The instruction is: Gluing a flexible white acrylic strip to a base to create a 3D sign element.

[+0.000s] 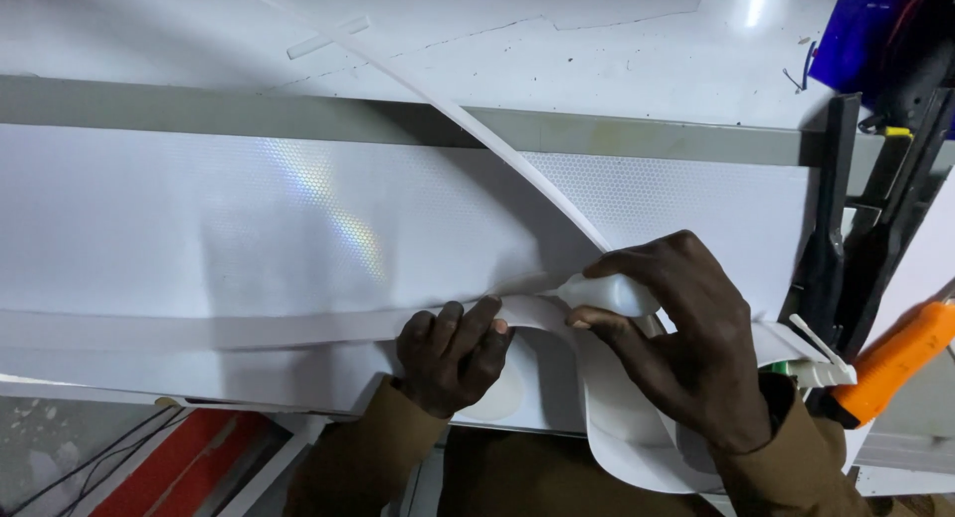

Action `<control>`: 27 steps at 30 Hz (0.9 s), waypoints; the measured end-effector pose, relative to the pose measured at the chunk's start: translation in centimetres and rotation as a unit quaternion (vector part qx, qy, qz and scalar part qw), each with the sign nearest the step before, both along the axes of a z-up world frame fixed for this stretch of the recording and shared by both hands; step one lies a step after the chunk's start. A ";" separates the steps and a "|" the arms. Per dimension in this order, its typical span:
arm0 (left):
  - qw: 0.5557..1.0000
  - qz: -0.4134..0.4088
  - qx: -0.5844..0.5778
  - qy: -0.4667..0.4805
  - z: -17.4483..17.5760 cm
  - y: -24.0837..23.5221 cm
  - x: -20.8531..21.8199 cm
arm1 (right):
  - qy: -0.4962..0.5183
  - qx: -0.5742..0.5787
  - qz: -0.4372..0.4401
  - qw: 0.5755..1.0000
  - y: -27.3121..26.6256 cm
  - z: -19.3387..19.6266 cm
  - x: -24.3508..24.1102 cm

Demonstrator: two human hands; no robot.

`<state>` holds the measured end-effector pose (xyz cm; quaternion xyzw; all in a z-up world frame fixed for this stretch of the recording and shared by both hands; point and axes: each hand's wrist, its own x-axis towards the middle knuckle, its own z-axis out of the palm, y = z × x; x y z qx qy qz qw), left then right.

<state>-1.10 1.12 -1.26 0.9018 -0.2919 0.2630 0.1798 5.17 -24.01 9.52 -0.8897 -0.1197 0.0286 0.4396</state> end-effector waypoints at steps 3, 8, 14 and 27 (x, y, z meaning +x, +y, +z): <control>1.000 -0.005 0.002 0.006 -0.9 0.4 -0.6 | 0.001 -0.001 -0.001 1.000 0.1 0.0 0.1; 1.000 -0.003 -0.008 0.003 -0.6 0.2 -0.4 | -0.002 0.001 -0.008 1.000 0.1 0.0 0.1; 1.000 0.007 -0.009 -0.007 -0.8 0.1 -0.5 | -0.004 0.007 0.002 1.000 0.3 -0.3 0.1; 1.000 0.013 -0.006 -0.008 -0.8 0.1 -0.4 | 0.003 0.000 -0.005 1.000 -0.3 0.7 0.4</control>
